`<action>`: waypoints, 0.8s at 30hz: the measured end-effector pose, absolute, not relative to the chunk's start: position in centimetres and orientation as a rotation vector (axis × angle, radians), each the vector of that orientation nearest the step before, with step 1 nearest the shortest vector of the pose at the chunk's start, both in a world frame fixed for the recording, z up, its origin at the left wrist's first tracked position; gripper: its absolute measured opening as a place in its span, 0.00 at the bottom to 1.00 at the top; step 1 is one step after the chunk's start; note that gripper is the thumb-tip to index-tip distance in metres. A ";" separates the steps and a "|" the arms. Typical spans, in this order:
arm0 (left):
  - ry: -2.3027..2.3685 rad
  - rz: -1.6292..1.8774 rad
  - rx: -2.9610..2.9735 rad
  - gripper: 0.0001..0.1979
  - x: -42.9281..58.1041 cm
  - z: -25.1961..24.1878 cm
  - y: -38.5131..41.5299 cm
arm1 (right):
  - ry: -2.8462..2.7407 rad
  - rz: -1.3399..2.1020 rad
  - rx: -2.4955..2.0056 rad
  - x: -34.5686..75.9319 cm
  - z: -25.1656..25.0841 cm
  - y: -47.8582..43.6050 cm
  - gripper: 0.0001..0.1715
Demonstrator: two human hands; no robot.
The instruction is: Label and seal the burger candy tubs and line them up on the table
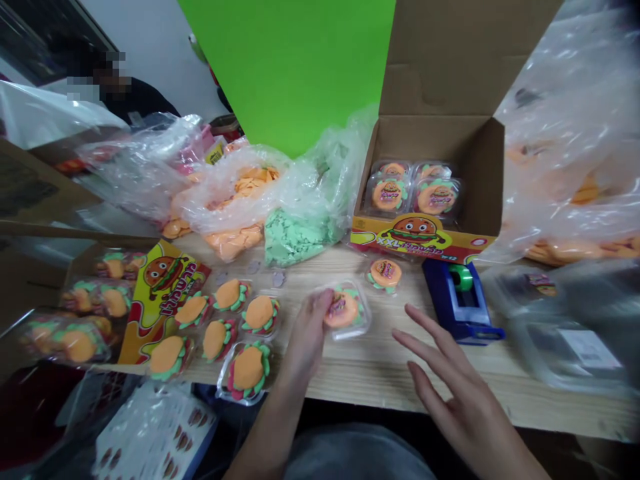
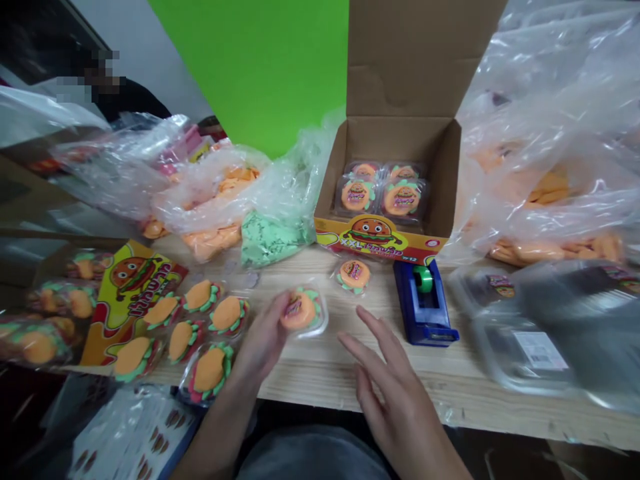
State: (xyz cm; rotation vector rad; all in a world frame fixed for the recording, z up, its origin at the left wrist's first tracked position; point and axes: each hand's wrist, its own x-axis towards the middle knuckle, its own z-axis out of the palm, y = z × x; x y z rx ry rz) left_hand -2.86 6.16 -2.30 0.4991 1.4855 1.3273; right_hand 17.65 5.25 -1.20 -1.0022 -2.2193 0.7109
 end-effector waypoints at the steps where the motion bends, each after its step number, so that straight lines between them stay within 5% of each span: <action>1: 1.562 1.355 0.540 0.17 -3.4 -3.1 7.7 | -2.194 0.693 -1.007 17.6 -1.8 5.3 0.27; 5: 1.849 1.385 0.700 0.14 -5.4 -5.2 12.9 | -2.178 0.713 -0.997 16.8 -3.5 4.7 0.22; 9: 2.001 1.449 0.843 0.27 -5.3 -3.8 13.8 | -2.037 0.799 -1.118 15.8 -4.0 3.6 0.17; 14: 1.751 1.316 1.024 0.19 -0.6 -0.3 7.5 | -1.993 0.613 -0.914 13.1 -3.7 3.0 0.29; 18: 1.466 1.086 1.046 0.35 0.3 2.1 2.0 | -2.173 0.468 -0.766 11.8 -4.8 5.4 0.32; 21: 1.301 1.033 0.998 0.31 -3.5 3.6 -0.7 | -1.832 0.813 -1.183 11.9 -5.6 7.0 0.29; 24: 1.917 1.026 1.063 0.19 -8.8 3.4 -1.9 | -1.635 1.242 -1.218 10.7 -5.4 6.4 0.23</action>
